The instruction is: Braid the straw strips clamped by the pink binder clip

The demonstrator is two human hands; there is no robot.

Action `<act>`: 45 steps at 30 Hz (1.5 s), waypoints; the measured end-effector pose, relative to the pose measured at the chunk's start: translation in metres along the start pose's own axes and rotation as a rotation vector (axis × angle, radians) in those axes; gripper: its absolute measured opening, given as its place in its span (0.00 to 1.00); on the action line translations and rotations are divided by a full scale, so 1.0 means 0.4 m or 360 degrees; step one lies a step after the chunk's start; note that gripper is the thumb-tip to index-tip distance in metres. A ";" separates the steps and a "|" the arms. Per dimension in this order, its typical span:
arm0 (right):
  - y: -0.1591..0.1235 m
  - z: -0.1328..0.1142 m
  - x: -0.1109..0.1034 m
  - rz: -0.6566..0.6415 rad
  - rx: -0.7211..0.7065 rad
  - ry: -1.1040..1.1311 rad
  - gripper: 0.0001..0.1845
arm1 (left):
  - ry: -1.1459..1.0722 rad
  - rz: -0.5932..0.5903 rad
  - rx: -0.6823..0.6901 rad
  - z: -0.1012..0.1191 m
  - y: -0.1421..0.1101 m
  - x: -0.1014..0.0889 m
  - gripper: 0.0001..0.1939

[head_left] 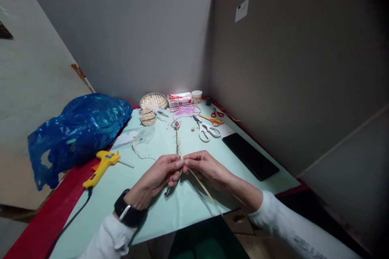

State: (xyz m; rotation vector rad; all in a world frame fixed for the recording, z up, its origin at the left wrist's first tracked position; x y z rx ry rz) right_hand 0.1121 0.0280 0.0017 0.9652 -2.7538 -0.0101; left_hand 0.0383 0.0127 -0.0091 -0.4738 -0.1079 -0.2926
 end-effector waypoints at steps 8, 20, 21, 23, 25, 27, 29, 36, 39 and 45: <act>-0.007 0.001 -0.018 -0.0059 -0.0218 -0.0435 0.07 | -0.0162 -0.0008 0.0005 -0.041 0.023 0.017 0.13; -0.016 0.007 -0.034 -0.0062 -0.0200 -0.0762 0.08 | -0.0168 0.0130 -0.0015 -0.044 0.018 0.000 0.11; -0.016 0.003 -0.032 -0.0074 -0.0210 -0.0788 0.08 | -0.0173 0.0140 -0.0007 -0.043 0.018 -0.001 0.11; -0.017 -0.009 -0.027 -0.0084 -0.0236 -0.0848 0.08 | -0.0178 0.0170 0.0012 -0.039 0.015 -0.006 0.10; -0.018 -0.021 -0.024 -0.0082 -0.0250 -0.0891 0.08 | -0.0181 0.0198 0.0023 -0.036 0.013 -0.009 0.10; -0.018 -0.034 -0.026 -0.0044 -0.0272 -0.0952 0.07 | -0.0180 0.0225 0.0044 -0.033 0.011 -0.015 0.08; -0.017 -0.045 -0.031 0.0010 -0.0301 -0.1048 0.07 | -0.0179 0.0254 0.0070 -0.029 0.009 -0.023 0.07; -0.010 -0.037 -0.031 0.0058 -0.0308 -0.1034 0.10 | -0.0146 0.0340 0.0058 -0.031 0.010 -0.037 0.07; -0.008 -0.025 -0.032 0.0098 -0.0246 -0.1077 0.12 | -0.0006 0.0392 0.0070 -0.033 0.005 -0.033 0.05; 0.015 0.019 -0.013 -0.0035 -0.0154 -0.1353 0.18 | 0.0217 0.0550 0.0081 -0.048 0.009 -0.060 0.02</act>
Point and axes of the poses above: each hand's wrist, its own y-axis towards the middle knuckle, its own x-axis out of the palm, z = x × y, the point moved 10 cm from there along y, towards the middle knuckle, and after that the axes turned 9 degrees about -x, right-handed, at the moved point
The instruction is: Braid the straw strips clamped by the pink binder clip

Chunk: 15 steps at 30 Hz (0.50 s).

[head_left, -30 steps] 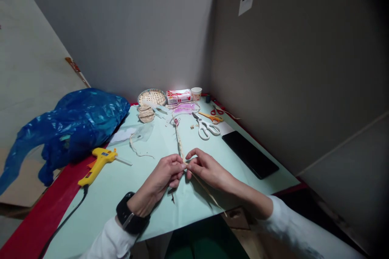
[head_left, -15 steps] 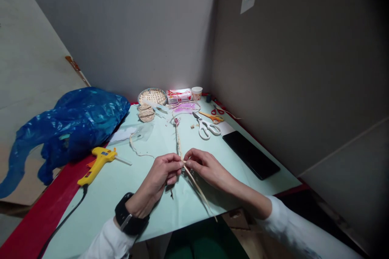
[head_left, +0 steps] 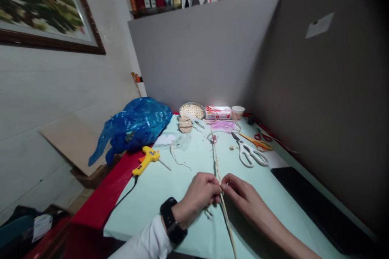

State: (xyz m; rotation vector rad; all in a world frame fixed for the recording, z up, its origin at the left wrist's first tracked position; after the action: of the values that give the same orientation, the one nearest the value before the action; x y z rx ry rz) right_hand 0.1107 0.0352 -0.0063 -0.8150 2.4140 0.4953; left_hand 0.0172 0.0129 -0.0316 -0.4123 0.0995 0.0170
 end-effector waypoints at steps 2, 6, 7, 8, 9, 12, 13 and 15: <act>0.001 0.000 0.014 -0.0084 -0.0006 -0.0140 0.18 | 0.0105 0.0060 0.0035 -0.001 0.003 -0.012 0.04; -0.006 -0.001 0.021 -0.0212 0.0034 -0.0395 0.16 | 0.0309 0.0152 0.0121 0.009 -0.007 -0.030 0.07; -0.005 -0.002 0.019 -0.0236 0.0034 -0.0432 0.16 | 0.0344 0.0177 0.0157 0.016 -0.012 -0.035 0.07; -0.003 -0.005 0.018 -0.0259 0.0023 -0.0454 0.15 | 0.0384 0.0208 0.0199 0.023 -0.017 -0.039 0.07; 0.002 -0.007 0.017 -0.0287 0.0005 -0.0466 0.15 | 0.0440 0.0242 0.0240 0.030 -0.021 -0.043 0.08; 0.024 -0.015 0.020 -0.0391 -0.0067 -0.0508 0.12 | 0.0713 0.0339 0.0324 0.045 -0.031 -0.043 0.12; 0.033 -0.018 0.022 -0.0428 -0.0086 -0.0538 0.12 | 0.0818 0.0362 0.0333 0.048 -0.033 -0.040 0.13; 0.048 -0.029 0.026 -0.0498 -0.0106 -0.0603 0.12 | 0.0977 0.0371 0.0315 0.051 -0.041 -0.033 0.14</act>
State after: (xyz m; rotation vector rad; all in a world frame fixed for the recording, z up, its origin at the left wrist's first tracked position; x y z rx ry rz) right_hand 0.0874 0.0393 -0.0003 -1.0059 1.8929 0.5509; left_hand 0.0065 0.0061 -0.0050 -0.1946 0.7484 0.1093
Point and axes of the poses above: each hand's wrist, its own y-axis towards the middle knuckle, its own x-axis out of the palm, z = x × y, the point moved 10 cm from there along y, towards the middle knuckle, and after that the axes turned 9 degrees about -x, right-handed, at the moved point
